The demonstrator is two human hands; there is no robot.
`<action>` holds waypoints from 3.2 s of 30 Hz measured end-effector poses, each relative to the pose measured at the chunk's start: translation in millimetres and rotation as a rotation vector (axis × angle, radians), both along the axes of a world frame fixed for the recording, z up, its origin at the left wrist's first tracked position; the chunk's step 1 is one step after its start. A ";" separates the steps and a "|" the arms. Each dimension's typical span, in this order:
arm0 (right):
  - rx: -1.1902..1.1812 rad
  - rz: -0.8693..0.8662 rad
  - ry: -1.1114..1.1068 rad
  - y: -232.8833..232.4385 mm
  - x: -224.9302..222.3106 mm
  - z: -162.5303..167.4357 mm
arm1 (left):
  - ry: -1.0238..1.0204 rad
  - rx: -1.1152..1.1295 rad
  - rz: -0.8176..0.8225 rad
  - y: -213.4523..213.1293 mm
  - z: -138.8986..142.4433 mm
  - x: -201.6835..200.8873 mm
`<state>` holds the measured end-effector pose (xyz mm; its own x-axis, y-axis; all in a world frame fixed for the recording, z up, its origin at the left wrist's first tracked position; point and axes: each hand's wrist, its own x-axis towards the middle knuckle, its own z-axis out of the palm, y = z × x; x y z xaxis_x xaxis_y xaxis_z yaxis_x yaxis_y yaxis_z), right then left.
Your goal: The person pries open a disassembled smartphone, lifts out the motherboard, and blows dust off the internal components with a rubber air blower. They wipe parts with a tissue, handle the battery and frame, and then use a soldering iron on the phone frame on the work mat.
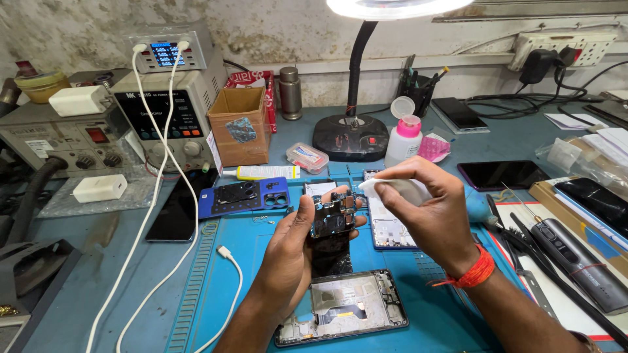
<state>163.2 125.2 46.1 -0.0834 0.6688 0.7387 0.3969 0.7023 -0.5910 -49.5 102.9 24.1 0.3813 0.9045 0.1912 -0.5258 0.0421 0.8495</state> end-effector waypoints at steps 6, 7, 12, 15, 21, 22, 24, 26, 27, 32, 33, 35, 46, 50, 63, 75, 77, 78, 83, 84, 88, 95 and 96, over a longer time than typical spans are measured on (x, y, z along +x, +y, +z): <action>0.043 0.072 -0.042 -3.7 -3.4 3.1 | 0.009 0.006 -0.009 0.4 -1.1 0.4; 0.048 0.076 -0.053 -4.1 -4.6 3.4 | 0.015 0.003 -0.012 0.7 -1.4 0.1; 0.053 0.083 -0.086 -4.5 -10.0 4.2 | 0.035 0.036 -0.014 1.6 -4.6 0.9; 0.007 0.123 -0.078 -3.3 -10.9 3.4 | 0.062 0.076 -0.037 2.0 -6.9 1.1; -0.162 0.248 -0.012 4.4 -6.5 1.1 | 0.040 0.149 -0.032 2.2 -8.4 0.2; -0.171 0.266 -0.009 5.0 -5.2 0.6 | 0.041 0.156 -0.038 2.0 -8.1 0.3; -0.232 0.295 0.030 6.2 -4.8 -0.6 | 0.049 0.163 -0.043 1.5 -7.3 0.0; -0.333 0.312 0.101 6.4 -4.5 -1.4 | 0.060 0.169 -0.044 1.3 -6.4 1.3; -0.352 0.314 0.122 6.1 -4.7 -1.9 | 0.063 0.167 -0.052 0.9 -6.0 1.2; -0.588 0.328 0.318 5.9 -4.5 -2.6 | 0.044 0.120 -0.092 -0.5 -4.3 1.0; -0.561 0.350 0.343 5.8 -4.6 -2.9 | 0.044 0.105 -0.089 -1.0 -4.1 0.4; -0.505 0.391 0.387 6.1 -3.9 -2.8 | 0.042 0.078 -0.084 -2.0 -3.7 -0.3; -0.370 0.292 0.143 2.0 -6.9 -0.1 | 0.051 0.160 -0.055 0.0 -4.7 1.5; -0.187 0.164 -0.046 -2.2 -6.2 0.4 | 0.086 0.175 -0.047 -0.1 -4.9 1.4; -0.256 0.174 0.175 -3.6 -1.9 2.9 | 0.071 0.055 -0.071 -2.9 0.1 -2.3; 0.144 0.086 -0.168 -13.9 -6.6 5.7 | 0.064 0.114 -0.088 -2.6 -5.0 -0.2; 0.237 0.077 -0.222 -12.9 -6.7 4.6 | 0.072 0.131 -0.085 -2.0 -4.9 0.8; 0.177 0.088 -0.183 -12.2 -5.7 4.3 | 0.071 0.135 -0.081 -2.3 -4.8 1.0; -0.105 0.015 -0.010 -3.9 0.6 4.8 | 0.033 0.089 -0.101 -2.2 -2.5 -1.0; -0.108 0.003 0.009 -2.9 0.9 3.8 | 0.044 0.089 -0.095 -1.8 -2.2 -1.4; -0.114 0.008 0.028 -2.1 0.3 -1.8 | 0.058 0.096 -0.053 -0.3 -3.3 -1.1; -0.069 0.017 -0.024 -4.1 -2.9 -2.6 | 0.032 0.101 -0.041 3.1 -2.9 -0.4; -0.053 0.027 -0.019 -4.5 -3.0 -2.3 | 0.028 0.099 -0.040 2.8 -2.3 -0.7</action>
<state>160.2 120.7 43.9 -0.1156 0.7040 0.7007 0.3893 0.6811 -0.6201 -50.2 105.7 21.8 0.4228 0.8658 0.2676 -0.5015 -0.0224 0.8649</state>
